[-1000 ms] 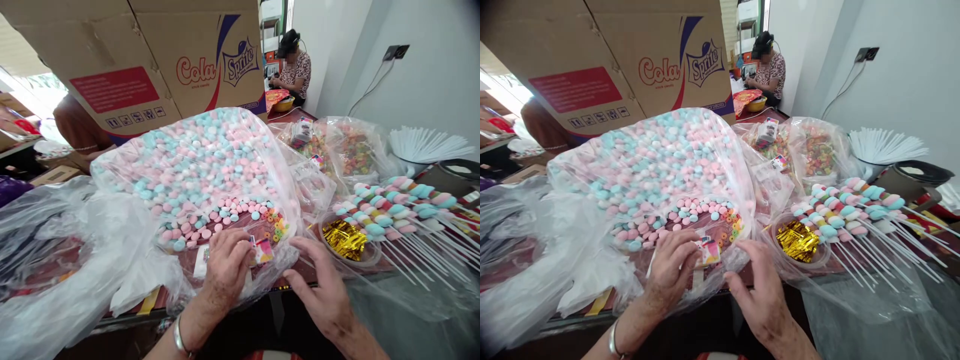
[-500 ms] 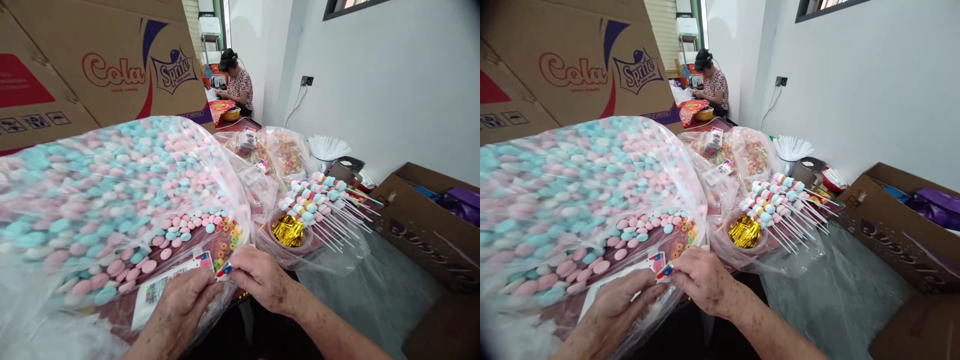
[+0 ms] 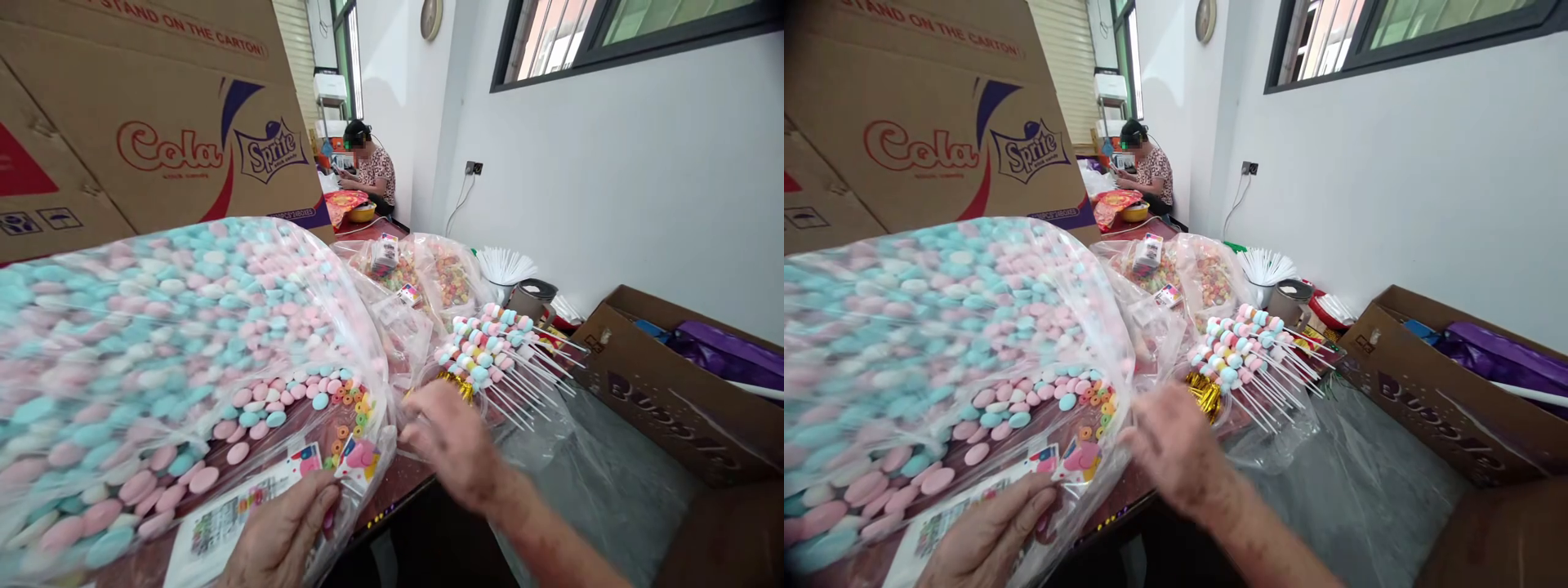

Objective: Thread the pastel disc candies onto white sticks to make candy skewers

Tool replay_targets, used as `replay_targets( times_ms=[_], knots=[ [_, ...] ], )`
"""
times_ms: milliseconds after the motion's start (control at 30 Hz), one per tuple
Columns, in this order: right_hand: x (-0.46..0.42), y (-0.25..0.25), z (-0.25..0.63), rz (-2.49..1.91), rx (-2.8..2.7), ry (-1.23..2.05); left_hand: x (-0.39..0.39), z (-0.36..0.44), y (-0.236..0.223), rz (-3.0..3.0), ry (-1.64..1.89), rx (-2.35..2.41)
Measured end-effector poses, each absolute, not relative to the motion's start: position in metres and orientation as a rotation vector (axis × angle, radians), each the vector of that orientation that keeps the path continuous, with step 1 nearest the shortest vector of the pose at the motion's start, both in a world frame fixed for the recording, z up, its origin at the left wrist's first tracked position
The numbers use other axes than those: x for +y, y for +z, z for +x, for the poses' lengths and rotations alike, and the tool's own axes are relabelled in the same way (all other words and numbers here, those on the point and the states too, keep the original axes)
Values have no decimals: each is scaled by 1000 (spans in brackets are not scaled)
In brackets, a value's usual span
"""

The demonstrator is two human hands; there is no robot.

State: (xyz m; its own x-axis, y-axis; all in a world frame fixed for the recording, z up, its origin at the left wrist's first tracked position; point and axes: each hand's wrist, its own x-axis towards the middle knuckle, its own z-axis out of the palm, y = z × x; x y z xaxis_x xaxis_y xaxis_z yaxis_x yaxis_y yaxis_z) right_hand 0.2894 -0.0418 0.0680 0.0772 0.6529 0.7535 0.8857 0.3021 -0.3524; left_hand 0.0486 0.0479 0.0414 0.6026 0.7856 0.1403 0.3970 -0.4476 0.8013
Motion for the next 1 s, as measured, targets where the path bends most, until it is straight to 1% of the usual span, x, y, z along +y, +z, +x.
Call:
replay_targets(
  times_ms=[67,133,167,233,300,400,467,533,600,667,733,800,867,1000],
  knots=[
    [-51,79,336,-1714,-1551,-647,50,45,44,2072,658,953],
    [-60,85,383,-2148,-1521,-835,51,43,49,2082,640,983],
    [-64,85,403,-2336,-1491,-884,52,43,50,2090,634,992],
    [-69,82,432,-2590,-1554,-883,53,44,52,2112,626,987],
    [-72,74,448,-2688,-1622,-853,54,45,51,2135,623,957],
    [-79,63,457,-2612,-1630,-936,57,47,49,2140,632,894],
    [-86,59,460,-2451,-1590,-1038,59,47,50,2119,627,876],
    [-92,59,457,-2213,-1540,-1043,61,46,52,2096,594,886],
    [-93,61,445,-1958,-1511,-887,62,45,54,2054,580,875],
    [-91,65,423,-1757,-1561,-632,63,45,56,1996,574,867],
    [-86,70,396,-1630,-1672,-397,64,45,56,1950,555,837],
    [-81,73,371,-1552,-1777,-247,64,45,56,1919,559,813],
    [-75,74,354,-1494,-1851,-190,64,43,56,1890,577,810],
    [-66,72,346,-1425,-1931,-218,67,38,56,1827,555,790]
  ],
)
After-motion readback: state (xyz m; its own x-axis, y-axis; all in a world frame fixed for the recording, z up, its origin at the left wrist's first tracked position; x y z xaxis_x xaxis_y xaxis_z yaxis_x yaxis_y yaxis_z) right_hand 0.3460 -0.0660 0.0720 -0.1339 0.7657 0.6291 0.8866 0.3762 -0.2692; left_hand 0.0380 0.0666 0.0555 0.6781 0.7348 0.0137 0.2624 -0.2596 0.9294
